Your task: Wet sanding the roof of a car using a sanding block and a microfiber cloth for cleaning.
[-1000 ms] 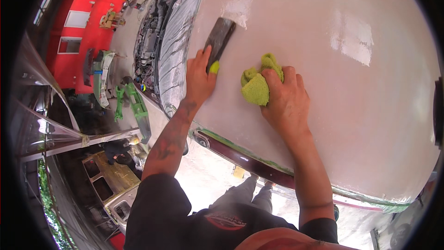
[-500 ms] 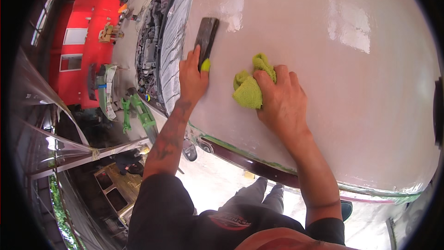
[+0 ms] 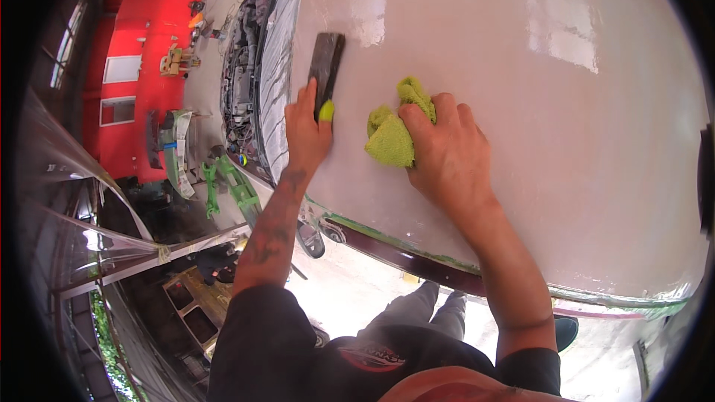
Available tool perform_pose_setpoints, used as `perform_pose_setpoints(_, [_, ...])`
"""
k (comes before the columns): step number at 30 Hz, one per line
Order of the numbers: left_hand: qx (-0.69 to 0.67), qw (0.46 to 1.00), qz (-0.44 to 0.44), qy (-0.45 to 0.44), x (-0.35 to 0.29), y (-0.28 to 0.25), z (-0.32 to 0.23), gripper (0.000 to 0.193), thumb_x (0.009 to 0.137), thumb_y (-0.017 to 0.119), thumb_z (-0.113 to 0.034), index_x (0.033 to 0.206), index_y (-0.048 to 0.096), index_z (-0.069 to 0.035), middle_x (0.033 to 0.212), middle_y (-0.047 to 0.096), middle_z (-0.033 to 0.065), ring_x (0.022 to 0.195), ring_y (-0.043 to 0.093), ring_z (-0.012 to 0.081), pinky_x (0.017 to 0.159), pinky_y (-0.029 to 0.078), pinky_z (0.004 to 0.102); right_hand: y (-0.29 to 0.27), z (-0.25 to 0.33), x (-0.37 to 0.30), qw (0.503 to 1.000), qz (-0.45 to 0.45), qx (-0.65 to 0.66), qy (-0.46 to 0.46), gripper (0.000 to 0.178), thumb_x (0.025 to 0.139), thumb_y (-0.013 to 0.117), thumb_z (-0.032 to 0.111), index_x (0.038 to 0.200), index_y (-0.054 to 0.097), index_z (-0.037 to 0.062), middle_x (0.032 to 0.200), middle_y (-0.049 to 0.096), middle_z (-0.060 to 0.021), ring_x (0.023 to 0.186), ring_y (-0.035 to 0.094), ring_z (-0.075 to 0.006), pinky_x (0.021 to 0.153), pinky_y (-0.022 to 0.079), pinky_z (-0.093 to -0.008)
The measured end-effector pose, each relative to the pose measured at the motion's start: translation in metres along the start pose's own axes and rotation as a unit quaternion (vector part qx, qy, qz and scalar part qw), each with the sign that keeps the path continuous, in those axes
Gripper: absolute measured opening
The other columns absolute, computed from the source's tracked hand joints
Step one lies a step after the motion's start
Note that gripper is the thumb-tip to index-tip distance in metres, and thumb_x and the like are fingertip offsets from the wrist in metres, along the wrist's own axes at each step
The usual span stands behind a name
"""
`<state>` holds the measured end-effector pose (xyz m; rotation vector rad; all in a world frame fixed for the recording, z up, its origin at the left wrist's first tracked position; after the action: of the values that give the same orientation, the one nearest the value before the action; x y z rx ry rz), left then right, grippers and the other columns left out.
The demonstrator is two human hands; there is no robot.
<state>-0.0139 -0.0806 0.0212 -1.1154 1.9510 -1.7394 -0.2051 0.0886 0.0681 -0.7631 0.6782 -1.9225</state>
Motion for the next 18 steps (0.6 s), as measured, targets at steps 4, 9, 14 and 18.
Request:
perform_pose_setpoints(4, [0.003,1.000,0.000,0.023,0.024,-0.003,0.001,0.057,0.086,0.062,-0.008,0.139,0.046,0.003,0.119,0.059,0.0202,0.087,0.052,0.0393,0.083,0.043,0.0465,-0.004,0.001,-0.001,1.000,-0.014,0.014,0.000,0.028,0.069,0.069,0.001,0.094,0.062,0.0117,0.089,0.051,-0.0103,0.078,0.056,-0.0285,0.059,0.050,-0.0386])
perform_pose_setpoints(9, [0.045,0.979,-0.029,-0.196,0.146,-0.003,0.082,0.051,0.085,0.061,-0.023,0.133,0.058,-0.006,0.110,0.065,0.0299,0.099,0.065,0.0449,0.086,0.051,0.0465,0.003,0.014,-0.001,1.000,-0.010,0.019,-0.018,0.025,0.070,0.068,0.003,0.092,0.062,0.0124,0.089,0.052,-0.0103,0.079,0.057,-0.0287,0.060,0.051,-0.0377])
perform_pose_setpoints(14, [0.005,0.999,-0.021,-0.025,0.032,0.008,-0.003,0.057,0.082,0.063,-0.010,0.138,0.052,-0.003,0.116,0.059,0.0283,0.101,0.056,0.0455,0.092,0.045,0.0479,0.003,0.001,-0.004,1.000,-0.012,0.010,-0.006,0.024,0.071,0.068,0.002,0.092,0.061,0.0122,0.089,0.052,-0.0102,0.078,0.057,-0.0288,0.059,0.051,-0.0382])
perform_pose_setpoints(18, [0.028,0.999,0.016,0.041,-0.025,0.007,-0.045,0.064,0.082,0.060,-0.007,0.144,0.043,-0.003,0.131,0.046,0.0297,0.111,0.046,0.0465,0.098,0.037,0.0510,0.003,-0.001,-0.003,1.000,-0.011,0.011,-0.002,0.025,0.071,0.067,0.002,0.092,0.061,0.0122,0.089,0.052,-0.0103,0.078,0.057,-0.0288,0.060,0.051,-0.0382])
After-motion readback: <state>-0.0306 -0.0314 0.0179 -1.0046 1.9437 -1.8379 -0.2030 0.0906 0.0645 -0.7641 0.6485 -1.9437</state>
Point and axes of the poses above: each hand's wrist, its own x-axis towards the middle knuckle, its own y-axis out of the palm, z = x × y, the point moved 8 cm from there along x, towards the middle knuckle
